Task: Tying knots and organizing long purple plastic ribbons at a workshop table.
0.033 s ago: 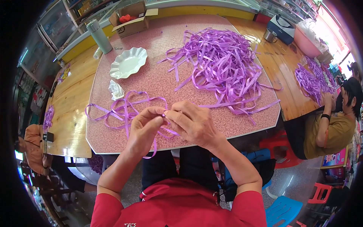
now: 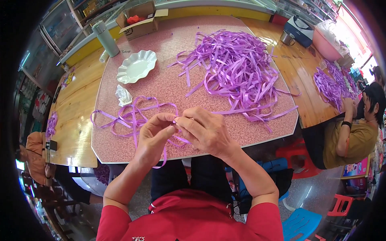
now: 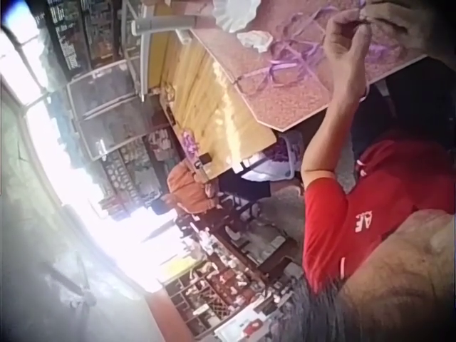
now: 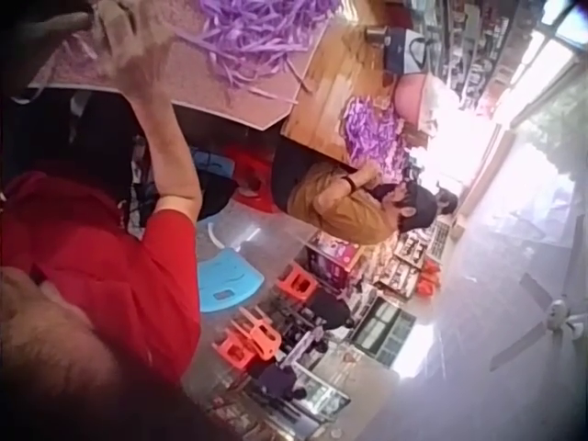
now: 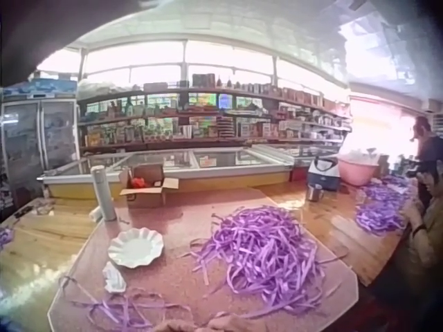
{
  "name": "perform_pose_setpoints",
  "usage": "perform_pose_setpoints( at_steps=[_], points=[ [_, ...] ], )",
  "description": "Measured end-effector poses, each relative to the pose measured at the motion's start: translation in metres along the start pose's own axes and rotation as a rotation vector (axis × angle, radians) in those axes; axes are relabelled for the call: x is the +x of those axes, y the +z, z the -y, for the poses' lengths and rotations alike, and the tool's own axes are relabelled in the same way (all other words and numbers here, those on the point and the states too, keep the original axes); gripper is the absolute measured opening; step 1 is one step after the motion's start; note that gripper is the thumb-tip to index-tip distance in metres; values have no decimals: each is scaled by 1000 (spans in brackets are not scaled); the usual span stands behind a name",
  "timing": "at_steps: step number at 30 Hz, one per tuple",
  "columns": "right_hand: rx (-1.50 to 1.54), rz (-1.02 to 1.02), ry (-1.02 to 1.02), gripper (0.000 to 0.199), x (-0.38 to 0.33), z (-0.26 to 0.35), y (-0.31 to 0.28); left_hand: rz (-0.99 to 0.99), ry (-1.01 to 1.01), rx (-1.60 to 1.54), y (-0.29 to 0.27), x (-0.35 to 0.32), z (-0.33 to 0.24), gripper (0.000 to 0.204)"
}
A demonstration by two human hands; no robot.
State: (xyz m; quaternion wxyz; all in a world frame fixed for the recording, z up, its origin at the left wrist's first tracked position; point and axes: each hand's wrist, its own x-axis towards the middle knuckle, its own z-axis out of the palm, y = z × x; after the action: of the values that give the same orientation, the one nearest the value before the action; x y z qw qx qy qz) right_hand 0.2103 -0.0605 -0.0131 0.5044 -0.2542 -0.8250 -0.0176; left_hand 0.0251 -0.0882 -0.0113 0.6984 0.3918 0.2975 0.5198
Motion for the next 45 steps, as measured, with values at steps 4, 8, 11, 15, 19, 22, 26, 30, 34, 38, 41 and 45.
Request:
perform_pose_setpoints(
  at_steps=[4,8,11,15,19,22,26,30,34,38,41,45],
  points=[
    [13,4,4,23,3,2,-1,-29,148,159,-2,1,6,12],
    [83,5,63,20,5,4,-2,-47,223,172,-1,4,12,10],
    [91,-79,188,16,7,12,1,-40,229,199,1,7,14,7],
    [170,-51,411,13,3,21,0,8,122,174,2,9,12,6],
    [295,-57,518,10,2,23,-3,79,104,164,-3,13,15,6],
    [323,-72,518,7,-1,22,0,85,146,280,-7,17,17,7],
    [609,-110,751,5,-6,22,3,26,359,541,-6,18,18,12],
    [791,-107,908,10,-8,20,0,-79,810,1033,-3,21,10,29],
    [918,-93,1094,13,-6,20,-4,-83,1139,1421,-4,22,1,37],
    [860,-39,1103,13,-4,19,-5,-107,1204,1495,-7,21,1,38],
    [813,-14,1037,13,-6,13,-3,-99,1223,1516,-8,20,1,38],
    [792,54,1065,15,-1,12,-10,-40,1246,1512,-15,22,-1,37]
  ],
)
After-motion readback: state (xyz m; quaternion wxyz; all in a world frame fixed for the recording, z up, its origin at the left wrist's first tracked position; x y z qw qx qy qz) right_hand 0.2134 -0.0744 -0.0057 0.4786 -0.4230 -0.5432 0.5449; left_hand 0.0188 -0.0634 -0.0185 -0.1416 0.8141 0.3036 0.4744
